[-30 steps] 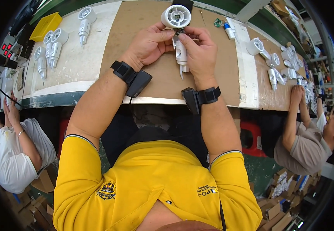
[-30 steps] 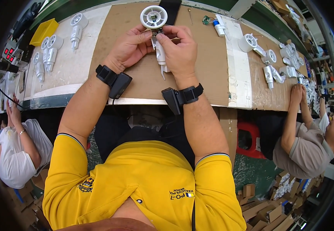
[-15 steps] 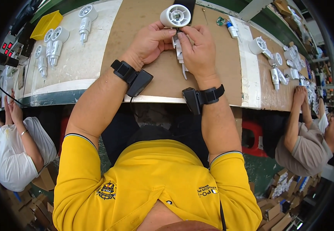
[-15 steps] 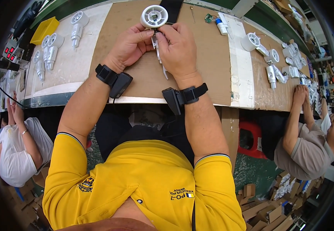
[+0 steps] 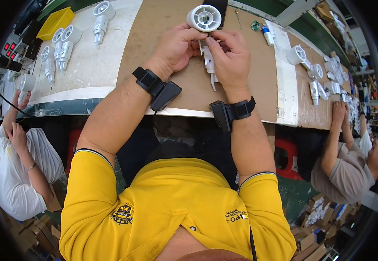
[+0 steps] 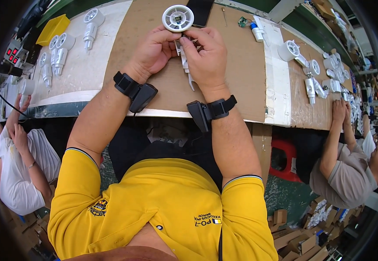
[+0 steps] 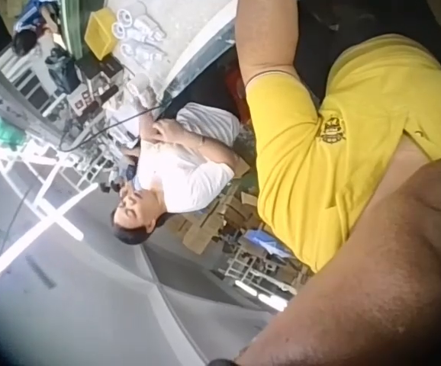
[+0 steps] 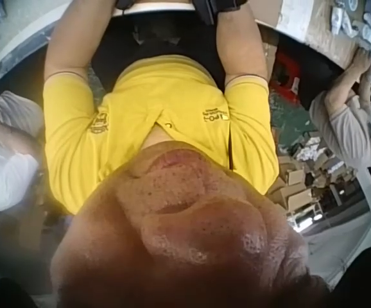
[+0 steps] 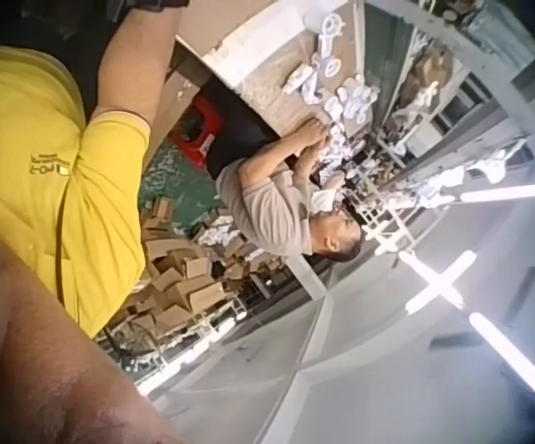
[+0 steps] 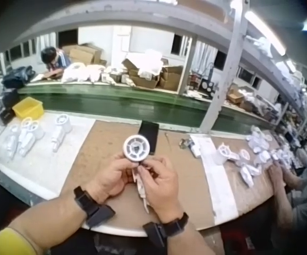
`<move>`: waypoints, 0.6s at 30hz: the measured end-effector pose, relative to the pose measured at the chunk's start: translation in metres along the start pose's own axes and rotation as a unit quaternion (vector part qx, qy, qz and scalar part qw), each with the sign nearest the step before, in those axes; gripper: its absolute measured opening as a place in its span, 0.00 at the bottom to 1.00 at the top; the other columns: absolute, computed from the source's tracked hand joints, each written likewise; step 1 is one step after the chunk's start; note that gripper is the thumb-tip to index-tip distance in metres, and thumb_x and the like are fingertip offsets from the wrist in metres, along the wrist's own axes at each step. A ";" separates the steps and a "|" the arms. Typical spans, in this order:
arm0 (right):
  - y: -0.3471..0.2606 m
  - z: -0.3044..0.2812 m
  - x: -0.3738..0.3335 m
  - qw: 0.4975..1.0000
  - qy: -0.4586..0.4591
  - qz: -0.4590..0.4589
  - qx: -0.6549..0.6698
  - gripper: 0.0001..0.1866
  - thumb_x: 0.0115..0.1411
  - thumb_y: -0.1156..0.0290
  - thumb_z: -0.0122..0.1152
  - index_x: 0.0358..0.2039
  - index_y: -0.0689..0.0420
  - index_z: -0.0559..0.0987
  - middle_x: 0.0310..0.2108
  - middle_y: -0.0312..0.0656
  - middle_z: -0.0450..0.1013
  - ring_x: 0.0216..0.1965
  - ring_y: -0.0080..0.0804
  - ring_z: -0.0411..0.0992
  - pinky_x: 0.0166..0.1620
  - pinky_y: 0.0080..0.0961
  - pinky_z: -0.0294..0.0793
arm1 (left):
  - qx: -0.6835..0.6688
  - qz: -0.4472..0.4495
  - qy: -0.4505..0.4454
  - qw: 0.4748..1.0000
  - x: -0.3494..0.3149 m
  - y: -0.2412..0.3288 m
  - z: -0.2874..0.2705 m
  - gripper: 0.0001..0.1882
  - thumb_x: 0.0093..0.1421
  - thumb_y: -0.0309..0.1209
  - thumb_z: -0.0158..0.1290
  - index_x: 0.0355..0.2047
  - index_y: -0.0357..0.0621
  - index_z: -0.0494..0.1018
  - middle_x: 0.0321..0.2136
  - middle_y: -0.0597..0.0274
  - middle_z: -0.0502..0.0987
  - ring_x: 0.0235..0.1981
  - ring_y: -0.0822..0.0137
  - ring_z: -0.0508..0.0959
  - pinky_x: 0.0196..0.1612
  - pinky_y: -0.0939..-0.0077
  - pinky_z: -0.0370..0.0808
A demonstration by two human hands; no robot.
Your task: Assembling plastic and electronic components into handheld devices at a factory workstation.
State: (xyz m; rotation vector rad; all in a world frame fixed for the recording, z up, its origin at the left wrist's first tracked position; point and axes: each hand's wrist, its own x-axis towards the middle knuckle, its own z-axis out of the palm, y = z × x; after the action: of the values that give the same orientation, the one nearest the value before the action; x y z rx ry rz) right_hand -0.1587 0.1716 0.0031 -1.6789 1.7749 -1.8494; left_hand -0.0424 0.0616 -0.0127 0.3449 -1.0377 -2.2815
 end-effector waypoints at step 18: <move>0.019 -0.010 0.005 0.995 -0.071 0.068 0.019 0.14 0.69 0.69 0.56 0.49 0.64 0.78 0.45 0.40 0.74 0.45 0.27 0.72 0.51 0.21 0.70 | 0.017 0.076 -0.046 0.996 0.013 -0.015 -0.002 0.23 0.56 0.17 0.57 0.52 0.43 0.69 0.41 0.62 0.78 0.41 0.68 0.79 0.41 0.72 0.79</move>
State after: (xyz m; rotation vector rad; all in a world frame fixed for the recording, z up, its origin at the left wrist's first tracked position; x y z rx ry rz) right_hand -0.1789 0.1686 -0.0059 -1.5904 1.7397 -1.6548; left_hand -0.0583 0.0600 -0.0250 0.1711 -1.1110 -2.1630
